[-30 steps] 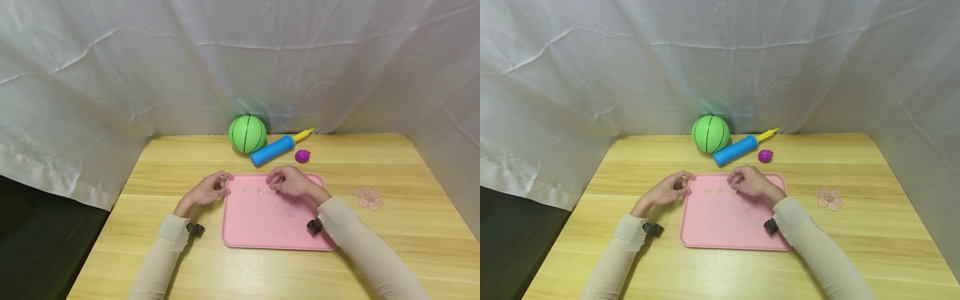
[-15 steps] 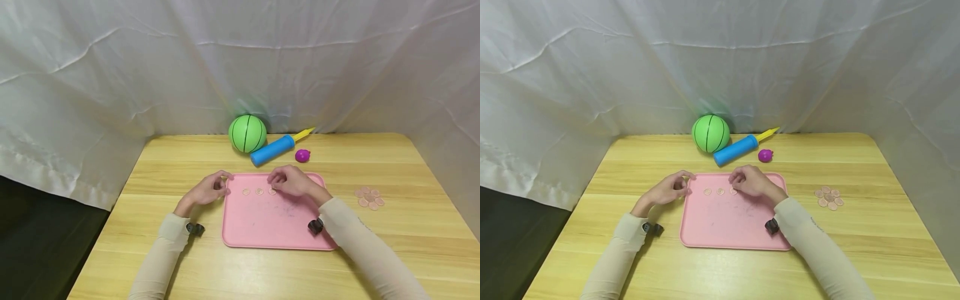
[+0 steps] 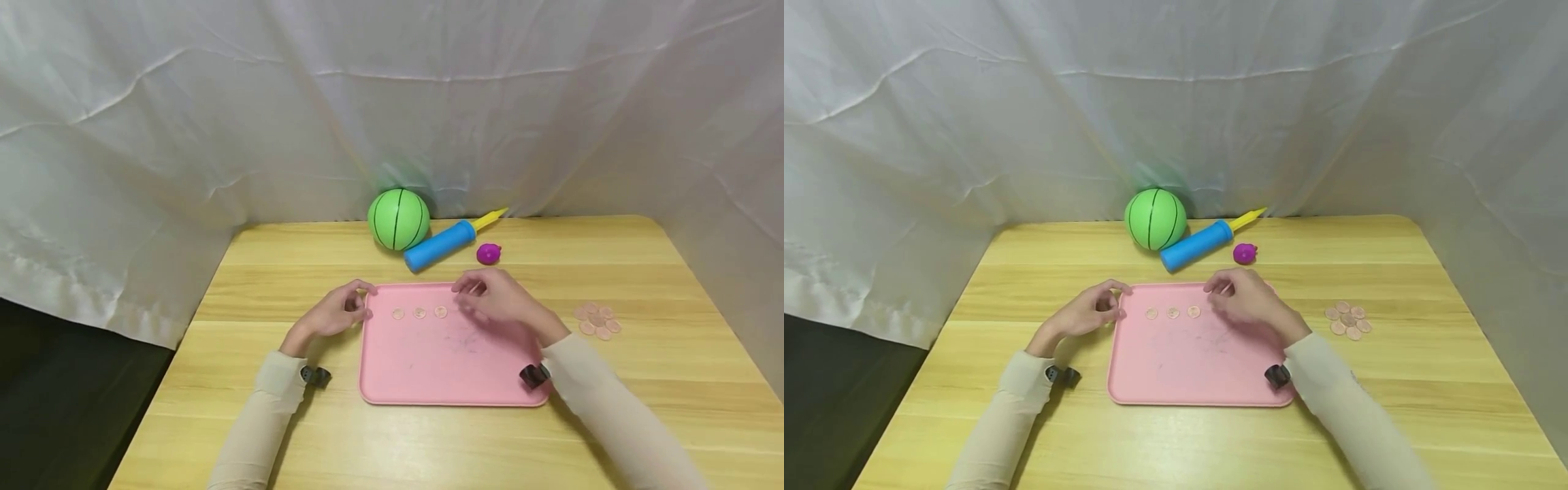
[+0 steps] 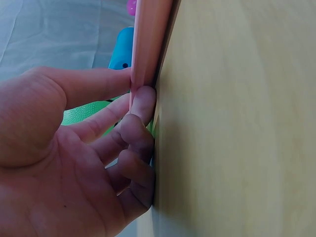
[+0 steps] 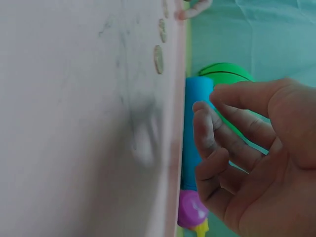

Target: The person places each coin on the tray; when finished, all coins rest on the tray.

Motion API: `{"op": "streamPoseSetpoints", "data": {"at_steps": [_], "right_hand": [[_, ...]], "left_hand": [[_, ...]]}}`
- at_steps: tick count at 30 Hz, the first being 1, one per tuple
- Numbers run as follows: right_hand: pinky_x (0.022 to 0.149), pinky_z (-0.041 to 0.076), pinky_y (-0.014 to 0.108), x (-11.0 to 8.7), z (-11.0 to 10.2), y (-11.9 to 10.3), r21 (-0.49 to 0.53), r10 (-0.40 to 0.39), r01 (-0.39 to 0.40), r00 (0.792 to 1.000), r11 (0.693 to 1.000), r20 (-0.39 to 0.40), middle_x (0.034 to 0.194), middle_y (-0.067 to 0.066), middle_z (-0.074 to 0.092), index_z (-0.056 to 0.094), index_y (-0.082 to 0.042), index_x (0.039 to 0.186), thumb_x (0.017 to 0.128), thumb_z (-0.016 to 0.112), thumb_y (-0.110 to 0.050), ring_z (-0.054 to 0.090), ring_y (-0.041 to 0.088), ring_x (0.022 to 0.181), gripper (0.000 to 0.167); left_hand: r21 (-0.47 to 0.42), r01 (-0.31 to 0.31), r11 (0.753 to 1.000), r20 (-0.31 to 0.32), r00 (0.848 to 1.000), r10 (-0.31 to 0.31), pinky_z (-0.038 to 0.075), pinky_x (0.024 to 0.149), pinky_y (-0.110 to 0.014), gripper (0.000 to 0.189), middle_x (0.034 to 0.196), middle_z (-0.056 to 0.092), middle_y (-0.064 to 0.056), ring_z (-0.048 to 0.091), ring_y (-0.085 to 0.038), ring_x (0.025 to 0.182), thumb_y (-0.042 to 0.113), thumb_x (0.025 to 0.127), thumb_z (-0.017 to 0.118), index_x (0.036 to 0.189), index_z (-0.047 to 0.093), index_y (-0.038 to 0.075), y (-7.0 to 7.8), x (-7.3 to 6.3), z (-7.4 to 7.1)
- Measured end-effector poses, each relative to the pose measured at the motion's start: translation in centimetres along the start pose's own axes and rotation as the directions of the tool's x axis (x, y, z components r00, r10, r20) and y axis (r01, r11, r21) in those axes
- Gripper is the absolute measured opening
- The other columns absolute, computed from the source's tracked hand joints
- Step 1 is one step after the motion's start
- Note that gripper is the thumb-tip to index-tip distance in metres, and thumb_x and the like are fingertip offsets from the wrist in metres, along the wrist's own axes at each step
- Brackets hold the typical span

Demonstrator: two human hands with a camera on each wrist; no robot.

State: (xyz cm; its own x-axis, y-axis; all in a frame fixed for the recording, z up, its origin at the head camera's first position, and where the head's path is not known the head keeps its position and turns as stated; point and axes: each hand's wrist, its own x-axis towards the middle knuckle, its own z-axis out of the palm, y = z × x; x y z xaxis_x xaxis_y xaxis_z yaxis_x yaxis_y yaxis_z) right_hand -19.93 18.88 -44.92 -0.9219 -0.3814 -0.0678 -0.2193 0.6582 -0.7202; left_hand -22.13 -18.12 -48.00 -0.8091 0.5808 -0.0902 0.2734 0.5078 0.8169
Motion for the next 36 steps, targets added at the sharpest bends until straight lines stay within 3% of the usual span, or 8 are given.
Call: {"op": "streamPoseSetpoints", "data": {"at_steps": [9, 19, 25, 32, 36], "right_hand": [[0.084, 0.058, 0.033, -3.2, -2.3, 1.3, 0.019, 0.007, -0.006, 0.999, 1.0, -0.047, 0.11, 0.009, 0.08, 0.079, -0.007, 0.121, 0.104, 0.073, -0.016, 0.07, 0.021, 0.096, 0.02], [0.069, 0.06, 0.029, -7.3, -4.8, 4.0, -0.021, 0.075, -0.077, 0.994, 0.997, -0.081, 0.117, 0.016, 0.08, 0.079, -0.005, 0.124, 0.105, 0.073, -0.018, 0.074, 0.026, 0.099, 0.024], [0.07, 0.061, 0.03, -9.5, -6.5, 5.8, -0.043, 0.135, -0.14, 0.985, 0.989, -0.103, 0.114, 0.011, 0.082, 0.078, -0.008, 0.129, 0.109, 0.068, -0.029, 0.073, 0.023, 0.102, 0.03], [0.059, 0.06, 0.032, -11.4, -8.6, 7.8, 0.008, 0.212, -0.212, 0.971, 0.977, -0.11, 0.115, 0.019, 0.081, 0.072, -0.001, 0.136, 0.112, 0.063, -0.029, 0.073, 0.013, 0.076, 0.038], [0.061, 0.06, 0.03, -12.1, -9.2, 8.9, -0.011, 0.208, -0.212, 0.968, 0.977, -0.141, 0.108, 0.018, 0.081, 0.073, 0.002, 0.133, 0.111, 0.065, -0.028, 0.072, 0.009, 0.077, 0.038]], "left_hand": [[0.005, 0.008, 1.0, -0.008, 1.0, -0.008, 0.046, 0.076, -0.026, 0.042, 0.092, 0.064, -0.01, 0.053, -0.017, 0.081, 0.003, 0.103, 0.071, 0.143, 0.06, 0.002, -0.1, 0.0, 0.1], [-0.006, -0.009, 1.0, 0.001, 1.0, 0.009, 0.047, 0.077, -0.025, 0.042, 0.091, 0.065, -0.011, 0.055, -0.016, 0.081, 0.002, 0.102, 0.07, 0.143, 0.059, 0.0, -0.1, 0.1, 0.3], [-0.004, 0.002, 1.0, -0.007, 1.0, -0.002, 0.046, 0.077, -0.026, 0.042, 0.092, 0.064, -0.01, 0.054, -0.017, 0.082, 0.003, 0.103, 0.071, 0.143, 0.06, 0.002, -0.1, 0.0, 0.2], [-0.002, -0.002, 1.0, -0.008, 1.0, 0.002, 0.046, 0.075, -0.025, 0.042, 0.092, 0.064, -0.01, 0.054, -0.017, 0.081, 0.003, 0.102, 0.071, 0.143, 0.06, 0.001, -0.1, 0.0, 0.1], [0.004, -0.003, 1.0, -0.005, 1.0, 0.003, 0.046, 0.075, -0.025, 0.042, 0.092, 0.064, -0.01, 0.054, -0.016, 0.081, 0.004, 0.102, 0.071, 0.143, 0.06, 0.001, -0.1, 0.0, 0.1]]}}
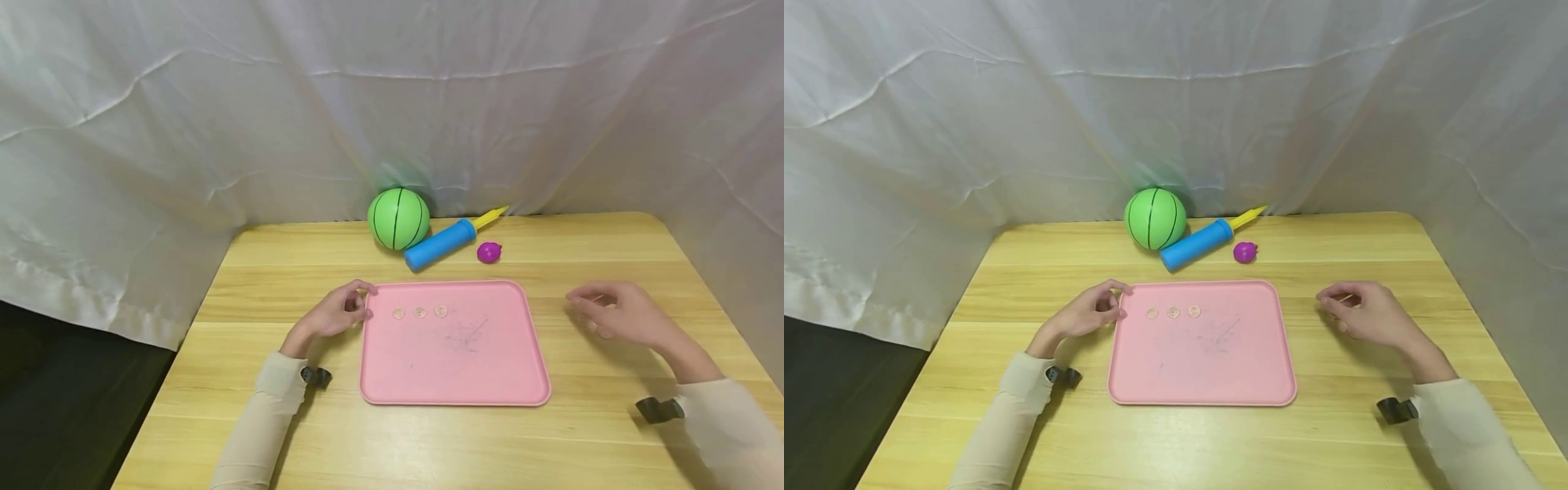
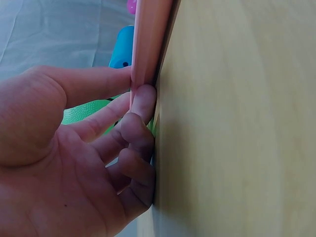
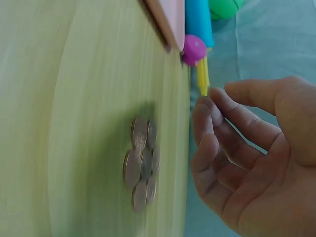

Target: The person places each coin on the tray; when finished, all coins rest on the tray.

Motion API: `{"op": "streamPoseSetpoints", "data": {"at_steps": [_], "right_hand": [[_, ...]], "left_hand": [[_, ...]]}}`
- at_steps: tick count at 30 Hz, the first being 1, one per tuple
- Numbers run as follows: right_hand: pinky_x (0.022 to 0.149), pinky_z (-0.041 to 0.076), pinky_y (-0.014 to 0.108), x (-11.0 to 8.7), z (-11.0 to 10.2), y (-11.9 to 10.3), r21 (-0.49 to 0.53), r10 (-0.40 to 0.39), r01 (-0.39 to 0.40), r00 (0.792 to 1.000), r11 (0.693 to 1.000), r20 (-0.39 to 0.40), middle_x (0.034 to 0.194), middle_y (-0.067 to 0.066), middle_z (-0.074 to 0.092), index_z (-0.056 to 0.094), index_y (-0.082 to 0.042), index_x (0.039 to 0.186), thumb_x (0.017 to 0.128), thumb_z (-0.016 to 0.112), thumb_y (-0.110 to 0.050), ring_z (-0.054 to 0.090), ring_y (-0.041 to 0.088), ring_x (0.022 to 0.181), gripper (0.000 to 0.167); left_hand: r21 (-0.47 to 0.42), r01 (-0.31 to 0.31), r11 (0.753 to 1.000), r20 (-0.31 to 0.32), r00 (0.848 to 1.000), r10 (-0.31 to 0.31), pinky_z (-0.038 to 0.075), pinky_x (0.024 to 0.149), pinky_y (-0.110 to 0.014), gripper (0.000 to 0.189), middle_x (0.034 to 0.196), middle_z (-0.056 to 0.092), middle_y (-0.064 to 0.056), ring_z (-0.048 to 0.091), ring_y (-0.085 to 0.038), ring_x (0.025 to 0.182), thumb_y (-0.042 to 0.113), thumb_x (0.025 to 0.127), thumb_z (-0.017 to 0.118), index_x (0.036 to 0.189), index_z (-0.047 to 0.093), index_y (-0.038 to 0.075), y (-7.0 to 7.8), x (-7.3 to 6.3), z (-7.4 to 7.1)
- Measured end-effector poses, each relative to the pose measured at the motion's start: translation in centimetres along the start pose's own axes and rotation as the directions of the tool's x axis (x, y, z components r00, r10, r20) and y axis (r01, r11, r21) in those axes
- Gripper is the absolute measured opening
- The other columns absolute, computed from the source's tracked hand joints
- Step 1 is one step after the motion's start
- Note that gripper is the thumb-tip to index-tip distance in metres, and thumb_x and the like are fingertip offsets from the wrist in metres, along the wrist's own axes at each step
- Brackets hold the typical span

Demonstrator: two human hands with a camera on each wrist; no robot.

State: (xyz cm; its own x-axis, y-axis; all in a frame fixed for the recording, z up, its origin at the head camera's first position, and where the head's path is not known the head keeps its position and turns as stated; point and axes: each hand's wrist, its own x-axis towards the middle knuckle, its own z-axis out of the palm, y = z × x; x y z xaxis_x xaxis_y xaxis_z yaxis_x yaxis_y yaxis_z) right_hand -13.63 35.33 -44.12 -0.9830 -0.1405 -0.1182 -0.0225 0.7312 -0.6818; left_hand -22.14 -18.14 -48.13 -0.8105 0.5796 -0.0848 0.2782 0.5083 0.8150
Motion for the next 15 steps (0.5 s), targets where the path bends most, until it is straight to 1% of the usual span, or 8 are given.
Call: {"op": "streamPoseSetpoints", "data": {"at_steps": [3, 5, 8, 13, 15], "right_hand": [[0.068, 0.061, 0.027, -0.2, -0.6, 0.9, -0.032, -0.001, 0.0, 1.0, 0.999, -0.026, 0.112, 0.02, 0.081, 0.075, -0.001, 0.132, 0.11, 0.067, -0.03, 0.072, 0.005, 0.084, 0.037], [0.072, 0.06, 0.025, -0.4, -1.0, 1.5, -0.044, 0.003, -0.005, 1.0, 0.999, -0.027, 0.119, 0.022, 0.08, 0.075, -0.002, 0.133, 0.11, 0.067, -0.032, 0.072, 0.002, 0.088, 0.039], [0.077, 0.055, 0.02, -0.5, -1.7, 2.3, -0.049, 0.008, -0.009, 1.0, 0.999, -0.021, 0.123, 0.024, 0.079, 0.074, -0.002, 0.135, 0.11, 0.067, -0.034, 0.072, -0.001, 0.092, 0.041], [0.078, 0.052, 0.017, -0.5, -2.5, 3.7, -0.068, 0.022, -0.024, 0.999, 0.997, -0.032, 0.125, 0.025, 0.078, 0.074, -0.001, 0.135, 0.11, 0.067, -0.034, 0.067, -0.01, 0.093, 0.042], [0.076, 0.053, 0.019, -0.5, -2.7, 4.3, -0.095, 0.032, -0.036, 0.999, 0.995, -0.043, 0.127, 0.027, 0.077, 0.074, 0.0, 0.134, 0.11, 0.067, -0.035, 0.066, -0.01, 0.092, 0.042]], "left_hand": [[0.003, 0.006, 1.0, -0.001, 1.0, -0.006, 0.046, 0.075, -0.025, 0.042, 0.092, 0.064, -0.01, 0.053, -0.016, 0.081, 0.004, 0.103, 0.071, 0.143, 0.06, 0.002, 0.0, 0.0, 0.0], [0.005, 0.011, 1.0, -0.003, 1.0, -0.011, 0.046, 0.075, -0.025, 0.042, 0.092, 0.064, -0.01, 0.053, -0.017, 0.081, 0.003, 0.102, 0.071, 0.143, 0.06, 0.002, 0.1, -0.1, 0.0], [0.009, 0.013, 1.0, -0.006, 1.0, -0.012, 0.046, 0.074, -0.025, 0.042, 0.092, 0.064, -0.01, 0.053, -0.017, 0.08, 0.003, 0.102, 0.071, 0.143, 0.06, 0.002, 0.1, -0.1, 0.0], [0.013, 0.009, 1.0, -0.005, 1.0, -0.009, 0.046, 0.074, -0.025, 0.043, 0.092, 0.064, -0.011, 0.053, -0.017, 0.081, 0.003, 0.102, 0.071, 0.143, 0.06, 0.002, 0.1, -0.1, 0.0], [0.012, 0.008, 1.0, -0.004, 1.0, -0.008, 0.046, 0.074, -0.025, 0.043, 0.092, 0.064, -0.011, 0.054, -0.017, 0.081, 0.003, 0.102, 0.071, 0.143, 0.06, 0.002, 0.1, 0.0, 0.1]]}}
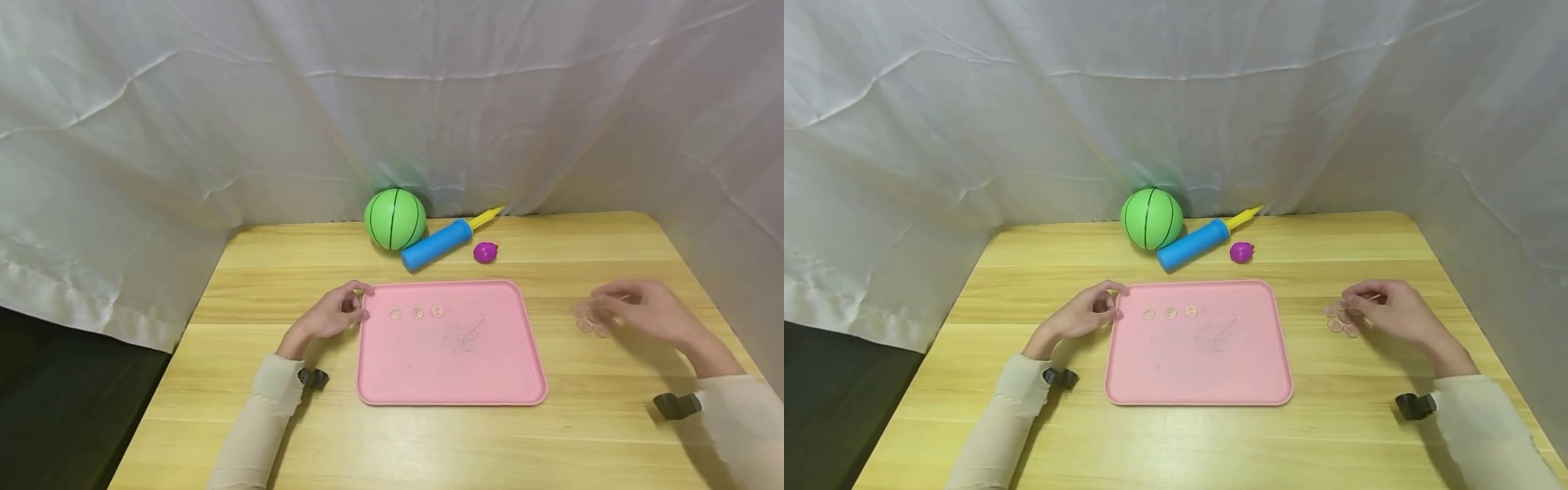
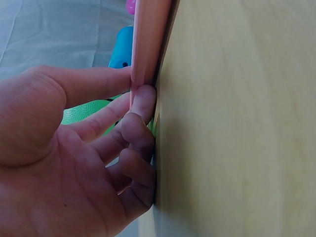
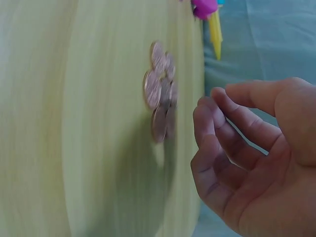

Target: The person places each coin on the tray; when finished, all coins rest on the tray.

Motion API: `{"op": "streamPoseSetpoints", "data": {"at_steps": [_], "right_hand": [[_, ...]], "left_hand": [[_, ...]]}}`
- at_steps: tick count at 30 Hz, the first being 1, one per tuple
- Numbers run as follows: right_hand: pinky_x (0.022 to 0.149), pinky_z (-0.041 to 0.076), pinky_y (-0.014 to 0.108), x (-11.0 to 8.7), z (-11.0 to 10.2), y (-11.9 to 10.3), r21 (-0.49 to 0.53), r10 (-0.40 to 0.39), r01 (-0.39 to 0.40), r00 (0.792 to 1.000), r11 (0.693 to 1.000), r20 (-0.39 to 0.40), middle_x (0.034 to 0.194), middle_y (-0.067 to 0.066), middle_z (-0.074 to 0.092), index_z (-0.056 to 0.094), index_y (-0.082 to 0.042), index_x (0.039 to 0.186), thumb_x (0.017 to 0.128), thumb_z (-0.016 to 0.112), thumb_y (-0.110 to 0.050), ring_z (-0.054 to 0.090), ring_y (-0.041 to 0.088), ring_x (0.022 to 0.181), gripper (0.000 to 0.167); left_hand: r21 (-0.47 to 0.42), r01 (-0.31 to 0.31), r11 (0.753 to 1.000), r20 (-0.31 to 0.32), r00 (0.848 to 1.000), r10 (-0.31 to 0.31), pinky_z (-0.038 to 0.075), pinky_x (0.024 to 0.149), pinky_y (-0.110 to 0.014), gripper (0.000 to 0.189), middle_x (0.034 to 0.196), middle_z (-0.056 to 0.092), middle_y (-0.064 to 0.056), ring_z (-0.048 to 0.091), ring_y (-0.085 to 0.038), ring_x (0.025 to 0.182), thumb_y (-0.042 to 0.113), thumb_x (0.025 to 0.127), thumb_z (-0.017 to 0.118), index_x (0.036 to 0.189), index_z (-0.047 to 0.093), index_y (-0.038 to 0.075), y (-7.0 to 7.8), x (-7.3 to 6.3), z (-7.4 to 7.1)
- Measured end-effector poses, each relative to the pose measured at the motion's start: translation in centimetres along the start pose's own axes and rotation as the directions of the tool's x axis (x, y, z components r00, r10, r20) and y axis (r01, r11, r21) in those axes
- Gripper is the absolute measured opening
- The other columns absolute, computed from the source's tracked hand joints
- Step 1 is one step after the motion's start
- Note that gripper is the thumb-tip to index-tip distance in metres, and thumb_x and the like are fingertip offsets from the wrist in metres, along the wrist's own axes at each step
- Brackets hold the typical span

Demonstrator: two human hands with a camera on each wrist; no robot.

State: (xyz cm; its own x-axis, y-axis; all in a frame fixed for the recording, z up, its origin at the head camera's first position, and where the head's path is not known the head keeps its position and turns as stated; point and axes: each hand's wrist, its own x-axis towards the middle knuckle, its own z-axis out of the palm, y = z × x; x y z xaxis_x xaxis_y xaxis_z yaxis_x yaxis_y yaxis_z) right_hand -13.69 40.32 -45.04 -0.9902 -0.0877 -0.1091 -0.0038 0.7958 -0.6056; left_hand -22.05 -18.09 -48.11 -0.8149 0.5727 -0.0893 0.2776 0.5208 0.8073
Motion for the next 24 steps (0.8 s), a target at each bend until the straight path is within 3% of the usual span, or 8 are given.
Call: {"op": "streamPoseSetpoints", "data": {"at_steps": [2, 9, 12, 18, 24], "right_hand": [[0.075, 0.053, 0.021, 0.0, -0.1, 0.5, -0.031, 0.01, -0.01, 1.0, 0.999, -0.003, 0.128, 0.028, 0.076, 0.074, 0.001, 0.133, 0.111, 0.065, -0.036, 0.068, -0.005, 0.092, 0.044], [0.07, 0.057, 0.028, 0.0, -0.1, 1.6, -0.088, 0.006, -0.006, 1.0, 0.996, -0.008, 0.123, 0.031, 0.077, 0.075, 0.004, 0.128, 0.112, 0.062, -0.03, 0.077, 0.035, 0.098, 0.039], [0.071, 0.057, 0.032, 0.2, 0.0, 1.9, -0.115, 0.005, -0.006, 1.0, 0.993, -0.013, 0.123, 0.031, 0.076, 0.076, 0.003, 0.127, 0.111, 0.064, -0.026, 0.076, 0.045, 0.101, 0.035], [0.074, 0.057, 0.037, 0.4, 0.0, 2.2, -0.125, -0.002, 0.002, 1.0, 0.992, 0.0, 0.112, 0.028, 0.078, 0.077, 0.002, 0.122, 0.105, 0.07, -0.018, 0.076, 0.045, 0.099, 0.027], [0.071, 0.054, 0.028, 0.6, 0.2, 1.8, -0.139, -0.032, 0.033, 0.999, 0.99, 0.007, 0.103, 0.018, 0.08, 0.078, 0.003, 0.117, 0.1, 0.076, -0.013, 0.077, 0.039, 0.094, 0.023]], "left_hand": [[-0.002, -0.002, 1.0, 0.002, 1.0, 0.002, 0.046, 0.075, -0.025, 0.042, 0.092, 0.064, -0.011, 0.054, -0.016, 0.081, 0.003, 0.102, 0.071, 0.143, 0.06, 0.002, -0.1, 0.0, 0.0], [-0.007, -0.006, 1.0, 0.008, 1.0, 0.006, 0.046, 0.074, -0.025, 0.042, 0.092, 0.064, -0.01, 0.054, -0.016, 0.08, 0.002, 0.102, 0.071, 0.143, 0.06, 0.001, -0.1, 0.0, 0.1], [-0.005, -0.002, 1.0, 0.005, 1.0, 0.002, 0.046, 0.074, -0.025, 0.043, 0.092, 0.064, -0.011, 0.054, -0.016, 0.08, 0.002, 0.102, 0.071, 0.143, 0.06, 0.001, -0.1, -0.1, 0.0], [0.0, -0.001, 1.0, 0.005, 1.0, 0.001, 0.046, 0.074, -0.025, 0.043, 0.093, 0.064, -0.011, 0.053, -0.016, 0.081, 0.003, 0.102, 0.07, 0.144, 0.059, 0.001, 0.1, 0.1, 0.0], [-0.007, -0.004, 1.0, 0.004, 1.0, 0.004, 0.046, 0.073, -0.025, 0.043, 0.092, 0.064, -0.011, 0.053, -0.016, 0.08, 0.002, 0.102, 0.071, 0.143, 0.059, 0.0, 0.1, 0.0, 0.0]]}}
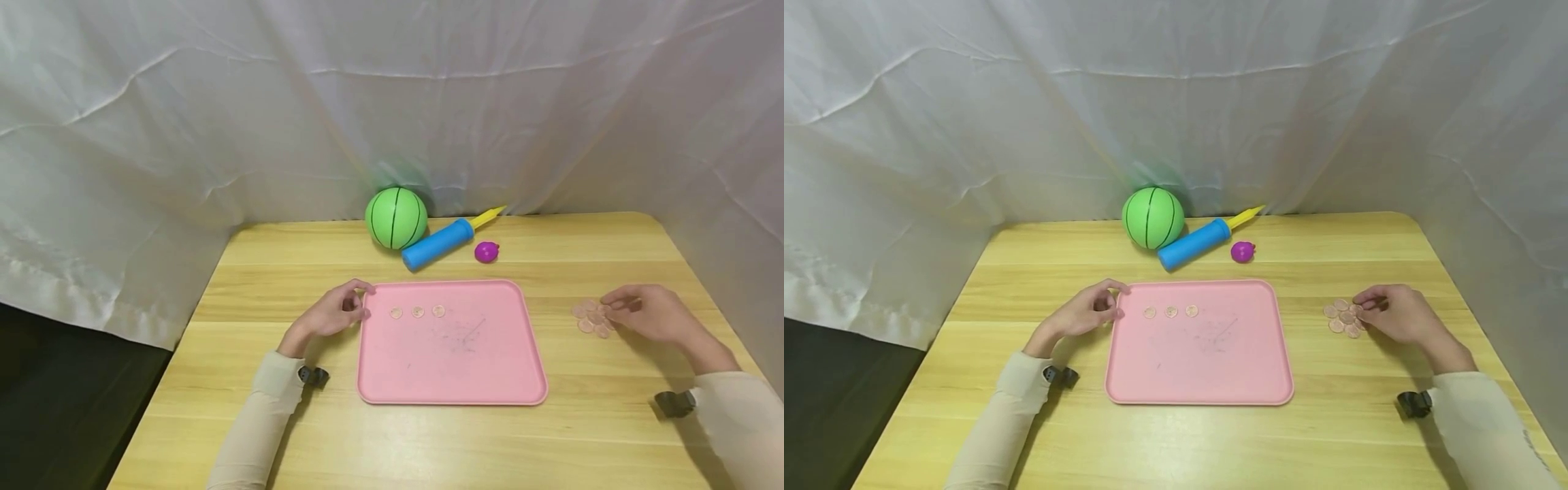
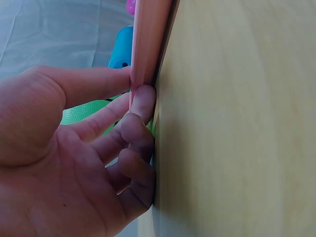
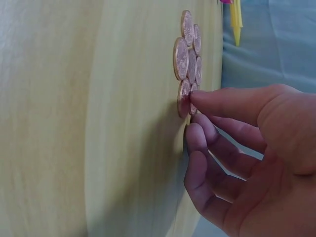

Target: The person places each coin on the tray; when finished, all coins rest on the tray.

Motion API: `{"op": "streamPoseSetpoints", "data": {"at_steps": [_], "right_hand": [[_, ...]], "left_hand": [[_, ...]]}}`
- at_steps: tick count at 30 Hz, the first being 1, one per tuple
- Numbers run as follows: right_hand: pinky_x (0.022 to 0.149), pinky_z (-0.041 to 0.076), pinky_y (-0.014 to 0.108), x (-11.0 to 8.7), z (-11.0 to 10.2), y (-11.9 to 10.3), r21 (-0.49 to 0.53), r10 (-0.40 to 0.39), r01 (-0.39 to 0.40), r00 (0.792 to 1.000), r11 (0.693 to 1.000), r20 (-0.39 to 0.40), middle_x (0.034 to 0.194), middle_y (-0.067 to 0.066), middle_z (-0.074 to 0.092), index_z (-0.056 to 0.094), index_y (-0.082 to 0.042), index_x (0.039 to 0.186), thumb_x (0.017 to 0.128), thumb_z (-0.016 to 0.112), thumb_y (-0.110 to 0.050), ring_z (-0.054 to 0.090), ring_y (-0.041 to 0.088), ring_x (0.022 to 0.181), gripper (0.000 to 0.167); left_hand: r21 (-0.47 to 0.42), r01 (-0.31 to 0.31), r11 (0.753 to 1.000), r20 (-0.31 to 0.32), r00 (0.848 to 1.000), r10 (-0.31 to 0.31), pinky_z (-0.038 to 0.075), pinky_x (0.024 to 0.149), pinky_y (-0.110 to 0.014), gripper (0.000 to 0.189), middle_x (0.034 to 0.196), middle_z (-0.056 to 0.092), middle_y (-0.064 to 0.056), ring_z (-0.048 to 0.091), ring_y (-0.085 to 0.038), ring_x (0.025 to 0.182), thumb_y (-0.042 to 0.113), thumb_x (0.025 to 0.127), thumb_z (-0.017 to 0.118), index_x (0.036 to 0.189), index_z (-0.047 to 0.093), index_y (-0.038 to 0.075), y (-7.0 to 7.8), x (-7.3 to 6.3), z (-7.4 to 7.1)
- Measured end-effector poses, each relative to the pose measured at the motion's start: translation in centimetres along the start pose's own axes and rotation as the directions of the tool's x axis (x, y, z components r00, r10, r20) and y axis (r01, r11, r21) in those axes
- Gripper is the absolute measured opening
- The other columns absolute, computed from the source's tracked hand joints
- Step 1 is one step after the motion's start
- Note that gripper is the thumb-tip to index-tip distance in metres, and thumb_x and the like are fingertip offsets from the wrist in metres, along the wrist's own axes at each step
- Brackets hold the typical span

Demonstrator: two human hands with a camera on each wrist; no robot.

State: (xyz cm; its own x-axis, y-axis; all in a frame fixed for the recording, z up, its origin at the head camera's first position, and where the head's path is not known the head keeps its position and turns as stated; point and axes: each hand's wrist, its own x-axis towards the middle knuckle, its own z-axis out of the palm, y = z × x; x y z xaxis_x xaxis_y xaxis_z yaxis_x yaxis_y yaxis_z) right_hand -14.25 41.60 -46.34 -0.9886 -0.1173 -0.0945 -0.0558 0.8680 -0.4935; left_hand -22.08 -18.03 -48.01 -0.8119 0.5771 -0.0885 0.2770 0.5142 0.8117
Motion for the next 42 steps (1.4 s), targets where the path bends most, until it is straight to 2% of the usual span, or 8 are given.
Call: {"op": "streamPoseSetpoints", "data": {"at_steps": [6, 15, 23, 27, 31, 36, 38, 42], "right_hand": [[0.071, 0.054, 0.028, 0.2, -0.2, -0.2, 0.001, 0.003, -0.003, 1.0, 1.0, 0.023, 0.102, 0.02, 0.079, 0.078, 0.004, 0.115, 0.1, 0.075, -0.012, 0.077, 0.041, 0.094, 0.022], [0.078, 0.052, 0.03, 0.9, -0.8, 0.3, -0.02, 0.023, -0.021, 0.992, 1.0, 0.126, 0.1, 0.01, 0.073, 0.072, 0.004, 0.114, 0.104, 0.074, -0.019, 0.068, 0.023, 0.096, 0.026], [0.077, 0.052, 0.018, 0.6, -0.1, 0.6, 0.076, -0.074, 0.073, 0.997, 0.994, 0.014, 0.102, 0.009, 0.074, 0.072, -0.004, 0.108, 0.1, 0.077, -0.007, 0.059, -0.007, 0.088, 0.01], [0.074, 0.053, 0.019, 0.5, 0.1, 0.0, 0.098, -0.072, 0.074, 0.997, 0.992, -0.022, 0.108, 0.015, 0.077, 0.075, -0.004, 0.114, 0.104, 0.073, -0.01, 0.061, -0.008, 0.089, 0.012], [0.075, 0.055, 0.022, 0.6, -0.1, -1.6, 0.158, -0.012, 0.01, 1.0, 0.987, 0.009, 0.119, 0.021, 0.079, 0.073, -0.004, 0.128, 0.108, 0.071, -0.025, 0.068, -0.003, 0.091, 0.029], [0.067, 0.064, 0.035, 0.7, 0.1, -4.1, 0.415, 0.033, -0.075, 0.994, 0.907, 0.109, 0.108, 0.017, 0.083, 0.065, -0.001, 0.138, 0.107, 0.072, -0.03, 0.08, 0.022, 0.081, 0.043], [0.059, 0.062, 0.04, 1.0, 0.4, -5.2, 0.467, 0.044, -0.113, 0.987, 0.877, 0.155, 0.1, 0.015, 0.083, 0.065, -0.004, 0.138, 0.107, 0.073, -0.034, 0.076, 0.026, 0.07, 0.044], [0.043, 0.049, 0.039, 2.0, 1.1, -7.1, 0.429, 0.043, -0.121, 0.982, 0.895, 0.187, 0.106, 0.014, 0.081, 0.068, -0.014, 0.136, 0.105, 0.073, -0.044, 0.056, 0.019, 0.051, 0.043]], "left_hand": [[0.005, 0.008, 1.0, 0.0, 1.0, -0.008, 0.046, 0.074, -0.025, 0.043, 0.092, 0.064, -0.01, 0.053, -0.016, 0.08, 0.003, 0.102, 0.071, 0.144, 0.059, 0.001, 0.0, -0.1, 0.0], [0.014, 0.019, 1.0, -0.001, 1.0, -0.019, 0.046, 0.075, -0.025, 0.043, 0.094, 0.065, -0.01, 0.054, -0.016, 0.082, 0.005, 0.103, 0.071, 0.144, 0.06, 0.003, 0.1, 0.0, 0.1], [0.016, -0.003, 1.0, 0.0, 1.0, 0.003, 0.045, 0.074, -0.025, 0.042, 0.091, 0.064, -0.01, 0.053, -0.016, 0.08, 0.002, 0.102, 0.071, 0.143, 0.06, 0.001, 0.0, 0.0, 0.0], [0.017, -0.009, 1.0, 0.0, 1.0, 0.009, 0.045, 0.074, -0.024, 0.042, 0.091, 0.063, -0.01, 0.053, -0.016, 0.08, 0.001, 0.102, 0.07, 0.143, 0.059, 0.0, 0.0, 0.0, 0.0], [0.022, -0.004, 1.0, -0.001, 1.0, 0.004, 0.046, 0.074, -0.025, 0.042, 0.092, 0.064, -0.01, 0.053, -0.016, 0.08, 0.002, 0.102, 0.07, 0.143, 0.059, 0.0, 0.0, 0.0, 0.0], [0.022, -0.003, 1.0, 0.0, 1.0, 0.003, 0.045, 0.075, -0.025, 0.042, 0.091, 0.063, -0.011, 0.053, -0.016, 0.08, 0.001, 0.102, 0.07, 0.143, 0.059, 0.0, 0.0, -0.1, 0.0], [0.019, -0.003, 1.0, -0.002, 1.0, 0.003, 0.045, 0.075, -0.025, 0.042, 0.091, 0.063, -0.011, 0.053, -0.016, 0.08, 0.0, 0.102, 0.07, 0.143, 0.059, 0.0, 0.1, -0.1, 0.0], [0.011, -0.007, 1.0, -0.003, 1.0, 0.008, 0.046, 0.075, -0.025, 0.043, 0.092, 0.064, -0.011, 0.054, -0.016, 0.081, 0.0, 0.102, 0.07, 0.143, 0.059, 0.0, 0.1, -0.1, 0.0]]}}
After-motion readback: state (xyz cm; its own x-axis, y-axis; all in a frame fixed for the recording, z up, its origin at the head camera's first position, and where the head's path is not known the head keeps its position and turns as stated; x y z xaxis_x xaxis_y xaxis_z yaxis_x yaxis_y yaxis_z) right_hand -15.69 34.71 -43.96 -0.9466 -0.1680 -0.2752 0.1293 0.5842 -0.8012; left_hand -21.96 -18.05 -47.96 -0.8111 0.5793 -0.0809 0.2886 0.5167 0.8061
